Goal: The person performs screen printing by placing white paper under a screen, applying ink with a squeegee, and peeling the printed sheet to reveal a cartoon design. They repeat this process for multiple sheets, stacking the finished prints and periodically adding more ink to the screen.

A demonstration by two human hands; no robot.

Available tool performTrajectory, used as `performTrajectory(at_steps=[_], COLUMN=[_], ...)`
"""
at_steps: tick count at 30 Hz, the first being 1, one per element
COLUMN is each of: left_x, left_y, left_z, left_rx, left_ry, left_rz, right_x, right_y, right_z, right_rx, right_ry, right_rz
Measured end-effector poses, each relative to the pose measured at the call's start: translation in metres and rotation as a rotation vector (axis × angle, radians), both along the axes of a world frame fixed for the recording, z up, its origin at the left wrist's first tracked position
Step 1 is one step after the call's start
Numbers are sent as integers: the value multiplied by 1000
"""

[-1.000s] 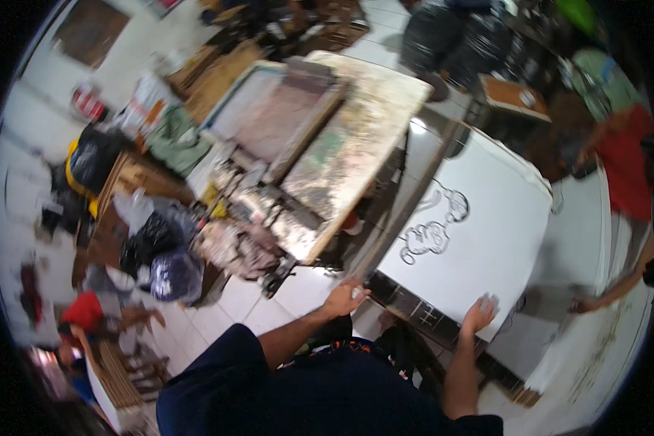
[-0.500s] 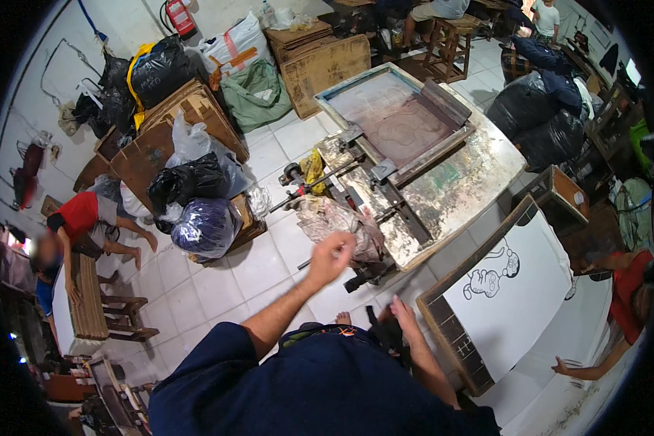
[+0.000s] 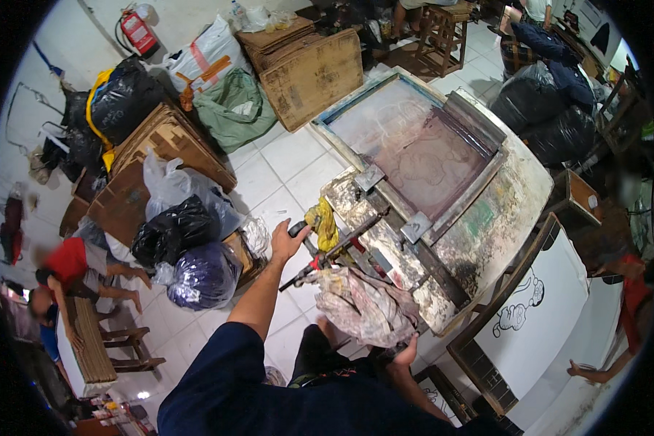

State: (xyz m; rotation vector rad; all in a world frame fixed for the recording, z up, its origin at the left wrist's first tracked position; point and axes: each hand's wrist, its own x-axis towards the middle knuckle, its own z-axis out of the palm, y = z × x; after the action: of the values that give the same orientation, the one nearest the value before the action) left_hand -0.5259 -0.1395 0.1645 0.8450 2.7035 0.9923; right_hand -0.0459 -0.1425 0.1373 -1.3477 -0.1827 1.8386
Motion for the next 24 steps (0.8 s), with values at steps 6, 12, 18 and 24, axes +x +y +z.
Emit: performTrajectory(at_steps=[6, 12, 18, 24], left_x=[-54, -98, -84, -83], left_y=[37, 61, 57, 52], left_z=[-4, -7, -15, -9], left_rx=[59, -54, -53, 6], left_ry=[-453, -602, -566, -607], left_rz=[-213, -475, -457, -449], right_x=[-41, -70, -66, -61], right_y=[-3, 3, 6, 14], right_z=[20, 22, 21, 11], right_rx=[117, 8, 10, 47], right_ry=[129, -121, -312, -389], right_rz=[-53, -169, -127, -29])
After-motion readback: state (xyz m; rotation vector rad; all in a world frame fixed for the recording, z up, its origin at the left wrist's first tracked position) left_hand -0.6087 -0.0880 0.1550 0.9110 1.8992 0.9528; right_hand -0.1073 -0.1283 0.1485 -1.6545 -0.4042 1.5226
